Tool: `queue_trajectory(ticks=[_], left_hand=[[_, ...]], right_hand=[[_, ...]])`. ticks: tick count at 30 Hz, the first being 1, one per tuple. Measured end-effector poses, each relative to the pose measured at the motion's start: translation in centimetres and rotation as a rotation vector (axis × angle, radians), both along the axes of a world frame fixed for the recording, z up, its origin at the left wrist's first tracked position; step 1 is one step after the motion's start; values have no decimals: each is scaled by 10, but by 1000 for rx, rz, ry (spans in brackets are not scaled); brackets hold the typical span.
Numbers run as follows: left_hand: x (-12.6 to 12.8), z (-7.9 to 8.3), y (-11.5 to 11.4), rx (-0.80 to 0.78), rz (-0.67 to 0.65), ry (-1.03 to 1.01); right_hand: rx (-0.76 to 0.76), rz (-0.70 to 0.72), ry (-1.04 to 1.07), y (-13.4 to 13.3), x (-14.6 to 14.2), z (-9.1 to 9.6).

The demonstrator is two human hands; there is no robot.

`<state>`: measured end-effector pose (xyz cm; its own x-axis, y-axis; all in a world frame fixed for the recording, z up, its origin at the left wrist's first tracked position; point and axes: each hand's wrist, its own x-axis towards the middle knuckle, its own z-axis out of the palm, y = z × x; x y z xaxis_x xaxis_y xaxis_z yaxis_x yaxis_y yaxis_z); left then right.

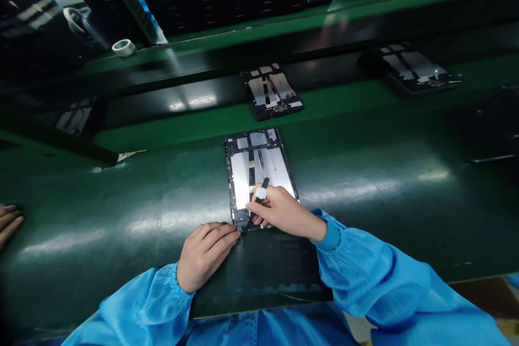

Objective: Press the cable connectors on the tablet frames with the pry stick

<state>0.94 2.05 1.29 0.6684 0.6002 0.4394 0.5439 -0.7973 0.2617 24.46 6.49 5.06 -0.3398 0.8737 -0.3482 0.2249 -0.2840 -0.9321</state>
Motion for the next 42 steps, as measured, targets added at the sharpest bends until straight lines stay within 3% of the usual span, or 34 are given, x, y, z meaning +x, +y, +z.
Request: queue_trajectory(ticks=[9, 13, 18, 24, 34, 42], left_hand=[[0, 12, 1, 123, -34, 226], [1, 12, 2, 95, -34, 216], [1, 9, 2, 54, -25, 200], [2, 5, 3, 33, -4, 112], [3, 3, 2, 94, -1, 188], [15, 10, 1, 21, 53, 190]], right_hand=[[29, -21, -8, -4, 7, -4], [154, -87, -109, -17, 24, -1], [294, -49, -261, -27, 29, 0], [263, -76, -160, -27, 28, -8], [270, -75, -204, -28, 27, -9], [328, -57, -251, -28, 24, -7]])
